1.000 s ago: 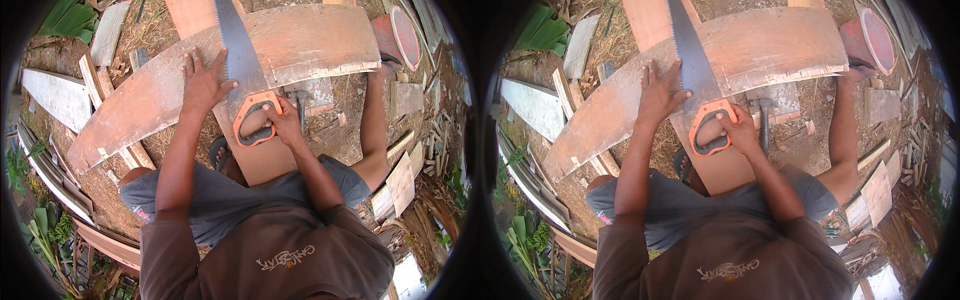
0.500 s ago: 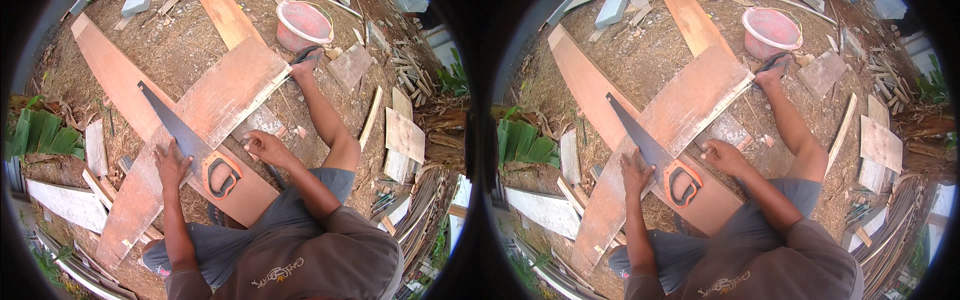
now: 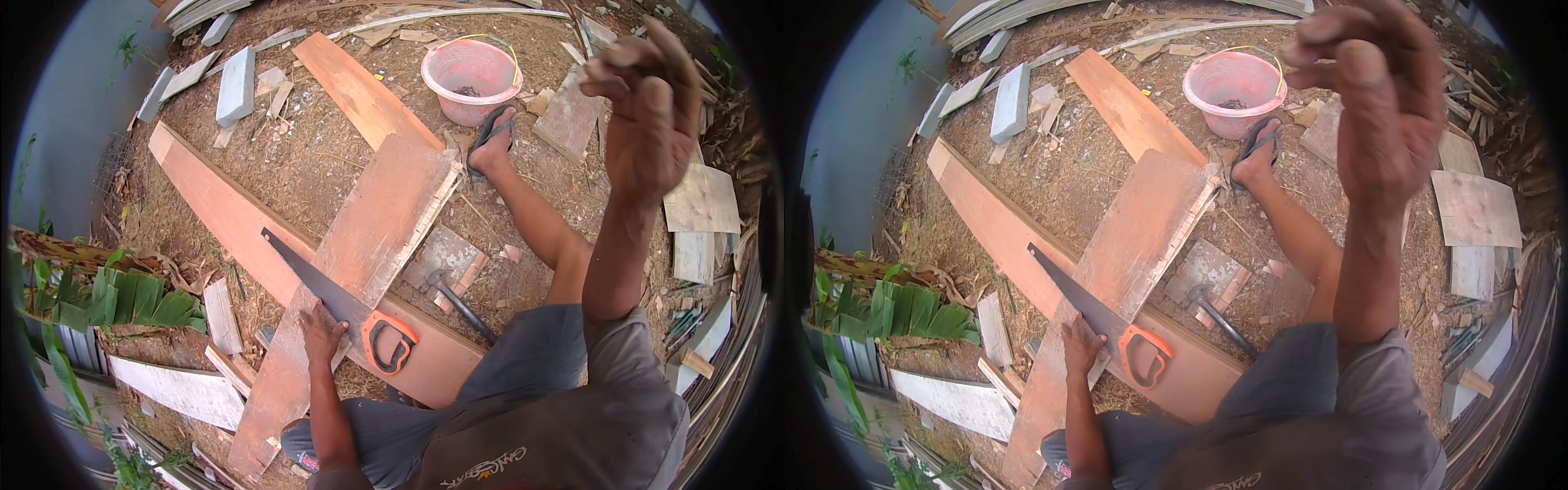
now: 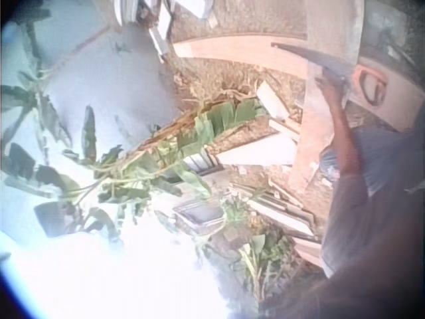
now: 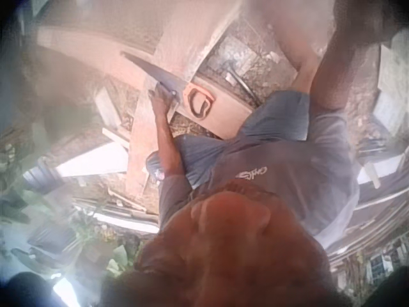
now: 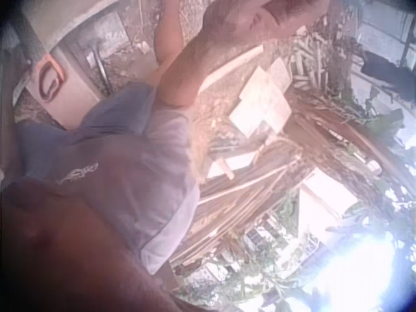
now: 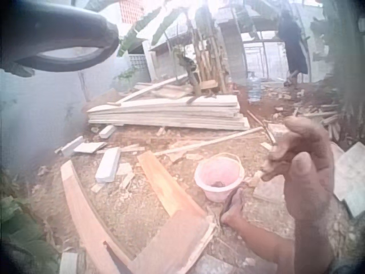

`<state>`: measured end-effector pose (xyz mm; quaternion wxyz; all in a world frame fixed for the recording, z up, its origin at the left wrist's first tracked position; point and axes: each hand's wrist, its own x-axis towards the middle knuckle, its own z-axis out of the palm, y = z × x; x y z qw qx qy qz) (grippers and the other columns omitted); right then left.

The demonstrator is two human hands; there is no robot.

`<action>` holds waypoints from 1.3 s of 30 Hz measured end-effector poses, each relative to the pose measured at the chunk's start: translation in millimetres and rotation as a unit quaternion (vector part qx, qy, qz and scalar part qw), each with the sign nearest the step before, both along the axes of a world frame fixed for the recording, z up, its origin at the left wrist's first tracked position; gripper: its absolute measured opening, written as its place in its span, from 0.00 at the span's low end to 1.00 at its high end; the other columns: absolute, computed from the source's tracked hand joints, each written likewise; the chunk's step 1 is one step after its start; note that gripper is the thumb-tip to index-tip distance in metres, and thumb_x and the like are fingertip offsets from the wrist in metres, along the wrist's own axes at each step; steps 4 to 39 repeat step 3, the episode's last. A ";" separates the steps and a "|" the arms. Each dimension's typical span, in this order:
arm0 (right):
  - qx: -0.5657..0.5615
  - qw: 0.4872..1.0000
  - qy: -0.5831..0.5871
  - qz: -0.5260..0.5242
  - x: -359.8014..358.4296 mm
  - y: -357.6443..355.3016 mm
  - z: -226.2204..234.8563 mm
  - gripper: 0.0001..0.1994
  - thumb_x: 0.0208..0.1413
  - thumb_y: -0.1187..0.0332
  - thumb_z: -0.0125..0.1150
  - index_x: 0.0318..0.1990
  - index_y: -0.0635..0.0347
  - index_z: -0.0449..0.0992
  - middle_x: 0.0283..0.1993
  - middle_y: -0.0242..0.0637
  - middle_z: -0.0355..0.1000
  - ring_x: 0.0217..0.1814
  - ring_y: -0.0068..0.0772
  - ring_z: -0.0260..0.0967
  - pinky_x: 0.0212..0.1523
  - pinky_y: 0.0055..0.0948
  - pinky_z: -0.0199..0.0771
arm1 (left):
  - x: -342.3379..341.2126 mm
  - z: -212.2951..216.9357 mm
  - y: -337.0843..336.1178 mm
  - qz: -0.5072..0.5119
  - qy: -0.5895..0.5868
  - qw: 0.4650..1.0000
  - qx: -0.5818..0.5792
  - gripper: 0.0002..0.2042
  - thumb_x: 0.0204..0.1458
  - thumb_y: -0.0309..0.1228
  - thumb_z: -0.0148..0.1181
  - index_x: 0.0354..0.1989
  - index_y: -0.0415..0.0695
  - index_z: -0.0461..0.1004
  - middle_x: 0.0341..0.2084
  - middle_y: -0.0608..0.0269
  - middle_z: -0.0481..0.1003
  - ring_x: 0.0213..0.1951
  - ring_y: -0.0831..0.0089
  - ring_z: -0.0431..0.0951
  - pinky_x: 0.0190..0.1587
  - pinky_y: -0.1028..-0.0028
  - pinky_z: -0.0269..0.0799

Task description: The person sits on the ground and uses a hand saw to cut a wooden plank. They then place another plank on top, pick up nails from a bucket, and hammer them into the wood to join the pieces.

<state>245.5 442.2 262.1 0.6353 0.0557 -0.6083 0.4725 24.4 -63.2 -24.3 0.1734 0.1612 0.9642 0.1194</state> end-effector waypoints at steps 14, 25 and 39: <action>-0.129 0.908 -0.389 -0.087 -91.7 75.7 -75.4 0.20 0.66 0.61 0.61 0.62 0.58 0.73 0.43 0.36 0.77 0.43 0.28 0.76 0.42 0.24 0.78 | -15.5 3.6 21.3 -0.004 -0.002 1.000 -0.009 0.51 0.42 0.51 0.76 0.76 0.61 0.53 0.74 0.31 0.44 0.75 0.35 0.46 0.73 0.53 0.55; -0.129 0.908 -0.389 -0.087 -91.7 75.7 -75.4 0.20 0.66 0.61 0.61 0.62 0.58 0.73 0.43 0.36 0.77 0.43 0.28 0.76 0.42 0.24 0.78 | -15.5 3.6 21.3 -0.004 -0.002 1.000 -0.009 0.51 0.42 0.51 0.76 0.76 0.61 0.53 0.74 0.31 0.44 0.75 0.35 0.46 0.73 0.53 0.55; -0.129 0.908 -0.389 -0.087 -91.7 75.7 -75.4 0.20 0.66 0.61 0.61 0.62 0.58 0.73 0.43 0.36 0.77 0.43 0.28 0.76 0.42 0.24 0.78 | -15.5 3.6 21.3 -0.004 -0.002 1.000 -0.009 0.51 0.42 0.51 0.76 0.76 0.61 0.53 0.74 0.31 0.44 0.75 0.35 0.46 0.73 0.53 0.55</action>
